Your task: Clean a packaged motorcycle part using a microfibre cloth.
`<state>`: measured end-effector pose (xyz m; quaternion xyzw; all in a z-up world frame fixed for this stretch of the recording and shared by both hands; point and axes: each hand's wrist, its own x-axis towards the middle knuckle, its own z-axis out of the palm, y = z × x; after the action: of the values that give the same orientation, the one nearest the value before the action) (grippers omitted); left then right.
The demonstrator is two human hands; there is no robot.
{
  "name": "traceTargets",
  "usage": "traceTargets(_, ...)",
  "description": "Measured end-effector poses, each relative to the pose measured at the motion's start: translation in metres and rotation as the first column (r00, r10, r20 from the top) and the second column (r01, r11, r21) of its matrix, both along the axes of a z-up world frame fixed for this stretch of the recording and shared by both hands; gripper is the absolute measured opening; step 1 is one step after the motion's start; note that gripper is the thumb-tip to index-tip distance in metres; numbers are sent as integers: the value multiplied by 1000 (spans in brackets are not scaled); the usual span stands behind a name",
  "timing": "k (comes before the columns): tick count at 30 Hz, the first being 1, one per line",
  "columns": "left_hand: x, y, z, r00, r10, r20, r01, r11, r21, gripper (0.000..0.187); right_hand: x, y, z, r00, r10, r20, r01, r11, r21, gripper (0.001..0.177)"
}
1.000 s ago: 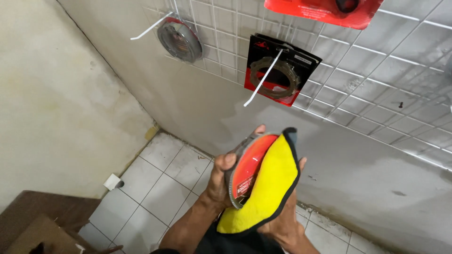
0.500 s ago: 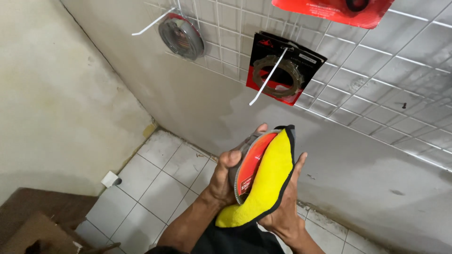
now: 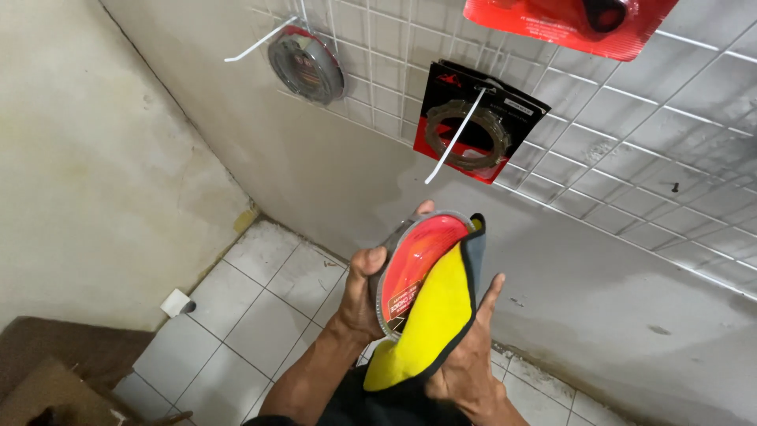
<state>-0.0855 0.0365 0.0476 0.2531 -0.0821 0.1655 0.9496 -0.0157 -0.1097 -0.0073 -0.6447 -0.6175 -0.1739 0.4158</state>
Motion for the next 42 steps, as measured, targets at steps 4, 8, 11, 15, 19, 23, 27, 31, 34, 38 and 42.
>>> traceTargets(4,3,1,0,1000,2,-27,-2,1000,-10,90,-6,5,16,1000,1,17,-1,1000,-4,50)
traceTargets(8,1,-2,0,998,0,-69,3,999,35,95,10,9,14,999,-51,-7,51,999,15,52)
traceTargets(11,-1,3,-5,999,-15,41,17,999,-47,92,-3,7,1,998,-65,-5,65,996,53,59)
traceTargets(15,2,2,-2,999,-5,40,7,999,-40,86,0,9,15,999,23,22,-22,1000,-4,60)
traceTargets(19,-2,-1,10,999,-45,-9,44,995,-88,91,7,5,6,998,-59,-5,59,998,15,61)
traceTargets(23,1,4,14,998,-27,59,29,999,-32,83,-1,6,5,1000,-20,-19,20,1000,-6,62)
traceTargets(27,0,8,9,995,-73,64,80,991,-111,82,16,1,3,989,-140,-47,139,990,-30,77)
traceTargets(31,3,11,6,983,-150,108,170,961,-216,76,18,-1,7,996,-80,45,82,995,-49,61)
traceTargets(34,0,2,5,988,-154,26,156,976,-154,77,17,7,30,995,-99,7,99,994,-35,53)
traceTargets(38,-7,5,21,988,-53,-143,56,998,18,80,16,3,30,997,83,3,-83,996,6,40)
traceTargets(42,-6,2,11,992,-98,-76,100,995,22,72,31,10,45,996,47,73,-49,998,36,43)
